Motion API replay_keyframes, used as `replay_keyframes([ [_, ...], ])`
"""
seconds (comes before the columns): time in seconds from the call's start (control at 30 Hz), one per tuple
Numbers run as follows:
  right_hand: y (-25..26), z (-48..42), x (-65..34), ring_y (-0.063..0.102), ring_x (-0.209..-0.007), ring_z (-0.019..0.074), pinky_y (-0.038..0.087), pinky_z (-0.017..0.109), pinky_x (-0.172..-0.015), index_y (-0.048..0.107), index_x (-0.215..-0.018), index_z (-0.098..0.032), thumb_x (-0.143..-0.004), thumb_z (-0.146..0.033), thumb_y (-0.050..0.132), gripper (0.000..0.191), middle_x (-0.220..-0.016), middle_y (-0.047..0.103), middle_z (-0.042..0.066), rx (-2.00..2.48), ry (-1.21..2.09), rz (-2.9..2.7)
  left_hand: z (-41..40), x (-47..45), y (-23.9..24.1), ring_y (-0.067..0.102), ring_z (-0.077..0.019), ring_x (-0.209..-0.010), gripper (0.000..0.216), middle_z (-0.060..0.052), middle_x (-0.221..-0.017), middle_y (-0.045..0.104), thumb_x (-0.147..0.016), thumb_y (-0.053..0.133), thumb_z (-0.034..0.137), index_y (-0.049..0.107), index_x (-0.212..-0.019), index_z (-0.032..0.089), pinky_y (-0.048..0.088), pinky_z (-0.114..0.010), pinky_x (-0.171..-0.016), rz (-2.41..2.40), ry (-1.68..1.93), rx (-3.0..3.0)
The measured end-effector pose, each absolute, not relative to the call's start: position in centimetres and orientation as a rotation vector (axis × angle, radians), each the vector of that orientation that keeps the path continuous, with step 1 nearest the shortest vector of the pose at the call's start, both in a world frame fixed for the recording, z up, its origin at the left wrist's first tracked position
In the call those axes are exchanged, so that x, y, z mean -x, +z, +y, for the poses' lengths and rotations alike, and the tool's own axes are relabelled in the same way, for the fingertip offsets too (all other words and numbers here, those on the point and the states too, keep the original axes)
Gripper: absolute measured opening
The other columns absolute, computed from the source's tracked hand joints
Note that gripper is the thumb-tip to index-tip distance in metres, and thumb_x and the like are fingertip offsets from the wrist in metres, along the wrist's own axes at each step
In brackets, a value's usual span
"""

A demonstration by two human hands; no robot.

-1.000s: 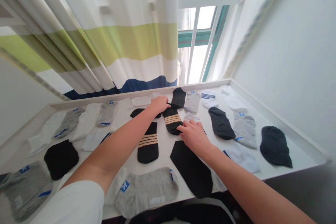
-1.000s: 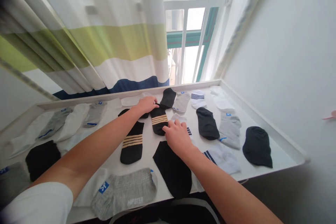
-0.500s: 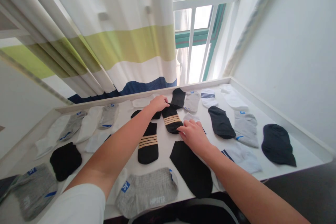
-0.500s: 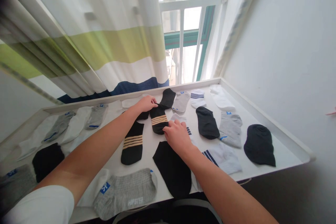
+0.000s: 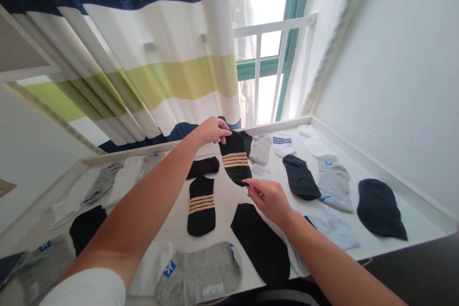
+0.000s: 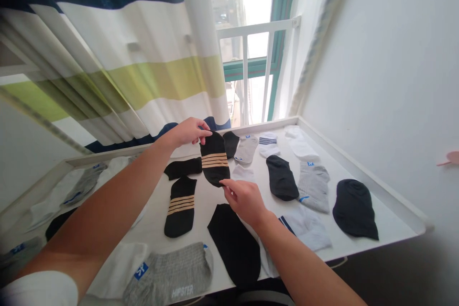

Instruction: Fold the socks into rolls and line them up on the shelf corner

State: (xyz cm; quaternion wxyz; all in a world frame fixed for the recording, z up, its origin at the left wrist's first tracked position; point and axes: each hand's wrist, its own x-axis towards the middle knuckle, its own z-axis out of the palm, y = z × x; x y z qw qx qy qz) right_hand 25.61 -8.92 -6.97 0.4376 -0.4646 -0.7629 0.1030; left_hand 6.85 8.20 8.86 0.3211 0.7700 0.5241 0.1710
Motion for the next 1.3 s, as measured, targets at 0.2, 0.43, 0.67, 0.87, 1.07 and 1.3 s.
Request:
replay_keyframes([
  [0.2,-6.1,-9.3,-25.4,0.073,-0.07,0.0169,0.057,0.03,-0.069,0.079,-0.106,-0.022,-0.096,-0.024,0.056,0.026,-0.093,0.082,0.006,1.111,0.335,-1.789,6.8,-6.6,11.1,0.059,-0.0124,-0.049,0.011,-0.006,-0.071,0.077,-0.088,0.072,0.024,0.066,-0.09,0.016,0.049,-0.031,-0.063,1.302,0.519,-1.931],
  [0.43,-5.9,-9.4,-25.7,0.075,-0.077,0.0206,0.06,0.033,-0.07,0.081,-0.102,-0.023,-0.098,-0.043,0.061,0.028,-0.101,0.082,0.007,1.146,0.458,-1.533,5.0,-6.2,13.1,0.075,-0.0173,-0.074,0.03,-0.006,-0.078,0.079,-0.098,0.061,0.043,0.064,-0.086,0.016,0.052,-0.032,-0.081,1.238,0.589,-1.923],
  [0.67,-5.7,-9.3,-25.8,0.07,-0.07,0.0176,0.058,0.03,-0.063,0.078,-0.092,-0.023,-0.096,-0.036,0.065,0.019,-0.086,0.079,0.004,1.119,0.351,-1.344,2.8,-6.0,14.4,0.074,-0.0172,-0.071,0.02,-0.006,-0.077,0.077,-0.09,0.073,0.03,0.063,-0.081,0.015,0.056,-0.033,-0.08,1.199,0.706,-1.933],
  [0.87,-5.7,-9.7,-25.2,0.067,-0.064,0.0152,0.058,0.03,-0.062,0.074,-0.091,-0.024,-0.094,-0.033,0.067,0.012,-0.086,0.077,0.003,1.09,0.373,-1.349,2.2,-5.3,15.0,0.074,-0.0182,-0.068,0.022,-0.006,-0.077,0.077,-0.085,0.079,0.033,0.065,-0.082,0.016,0.058,-0.035,-0.078,1.171,0.744,-1.951],
  [1.07,-5.5,-9.8,-24.3,0.07,-0.072,0.0163,0.058,0.03,-0.066,0.056,-0.13,-0.025,-0.088,-0.036,0.074,0.047,-0.088,0.076,0.0,0.987,0.646,-1.253,1.1,-4.3,16.0,0.074,-0.0188,-0.072,0.024,-0.005,-0.078,0.077,-0.084,0.076,0.037,0.071,-0.093,0.016,0.055,-0.033,-0.077,1.252,0.729,-2.079],
  [1.3,-0.9,-11.0,-24.0,0.069,-0.11,0.0245,0.055,0.043,-0.098,0.059,-0.084,-0.024,-0.086,-0.025,0.065,0.006,-0.115,0.073,0.008,0.987,0.584,-1.459,-1.6,-1.6,19.1,0.073,-0.0197,-0.087,0.044,-0.005,-0.094,0.08,-0.083,0.074,0.036,0.077,-0.124,0.02,0.055,-0.032,-0.083,1.226,0.624,-2.329],
])
